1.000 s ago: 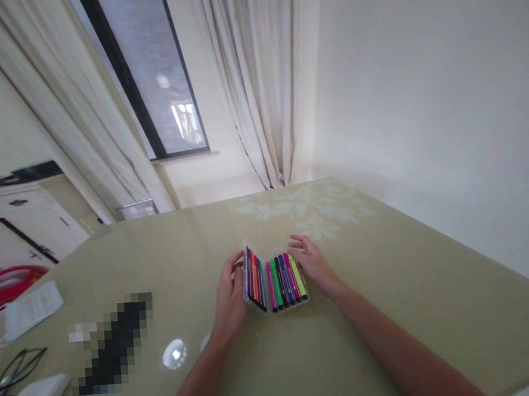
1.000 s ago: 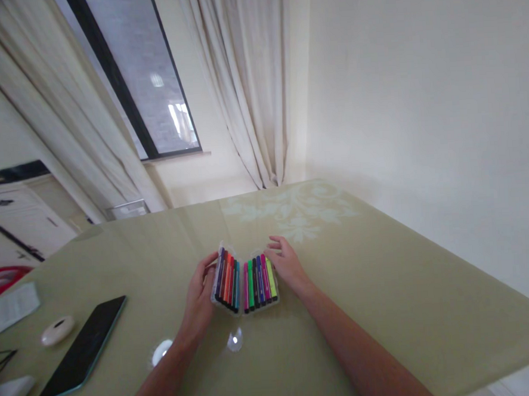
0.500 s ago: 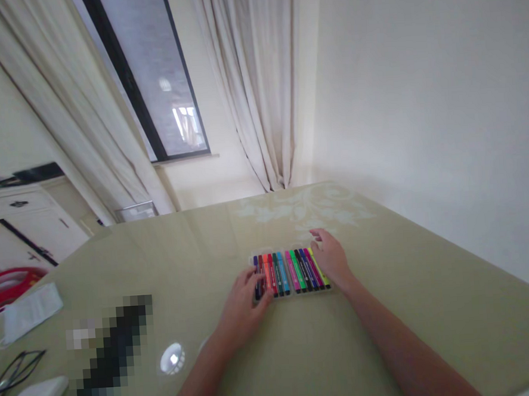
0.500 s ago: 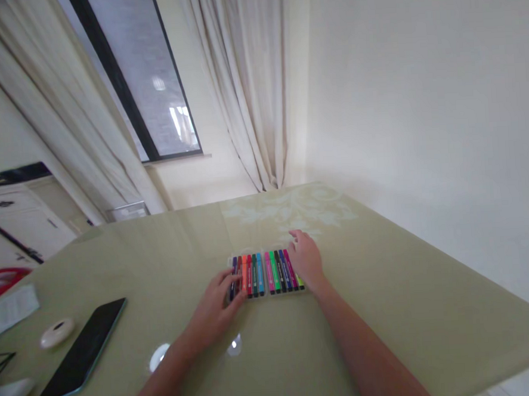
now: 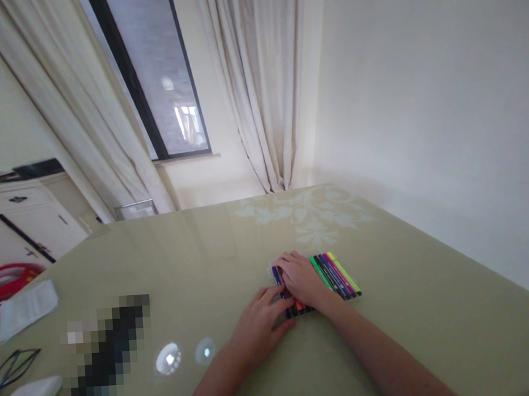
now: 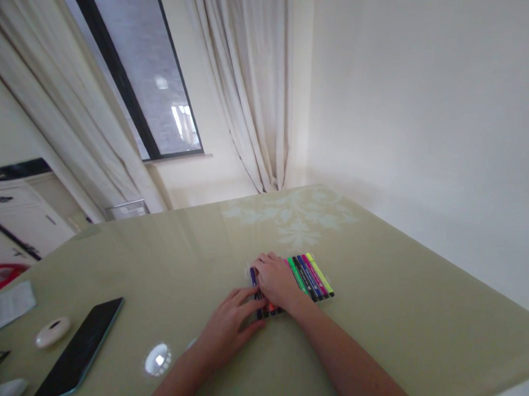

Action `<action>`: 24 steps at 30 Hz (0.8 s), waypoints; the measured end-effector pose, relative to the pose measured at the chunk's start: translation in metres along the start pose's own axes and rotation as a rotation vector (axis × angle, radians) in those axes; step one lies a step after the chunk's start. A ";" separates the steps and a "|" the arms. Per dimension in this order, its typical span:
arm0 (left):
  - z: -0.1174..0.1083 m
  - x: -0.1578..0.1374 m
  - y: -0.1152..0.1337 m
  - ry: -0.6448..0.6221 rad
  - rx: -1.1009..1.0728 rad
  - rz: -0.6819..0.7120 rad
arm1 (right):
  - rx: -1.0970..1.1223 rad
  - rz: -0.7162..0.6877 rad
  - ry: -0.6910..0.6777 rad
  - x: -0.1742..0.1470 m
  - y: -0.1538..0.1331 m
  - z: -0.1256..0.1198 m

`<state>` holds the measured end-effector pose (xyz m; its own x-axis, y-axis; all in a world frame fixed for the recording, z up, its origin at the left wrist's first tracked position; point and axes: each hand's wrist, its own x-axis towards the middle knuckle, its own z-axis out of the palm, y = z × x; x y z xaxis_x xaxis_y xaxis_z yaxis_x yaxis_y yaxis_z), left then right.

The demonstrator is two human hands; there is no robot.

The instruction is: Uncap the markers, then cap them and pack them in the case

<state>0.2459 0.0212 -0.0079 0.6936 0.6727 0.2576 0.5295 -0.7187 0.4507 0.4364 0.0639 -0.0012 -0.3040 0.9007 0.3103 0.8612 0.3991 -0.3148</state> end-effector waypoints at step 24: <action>0.014 -0.004 -0.017 0.098 -0.073 -0.112 | 0.643 0.183 0.297 0.000 0.003 -0.025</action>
<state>0.2411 0.0277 -0.0288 0.5792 0.7644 0.2832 0.5616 -0.6260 0.5411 0.4489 0.0611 0.0204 0.0243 0.9146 0.4037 0.4501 0.3506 -0.8213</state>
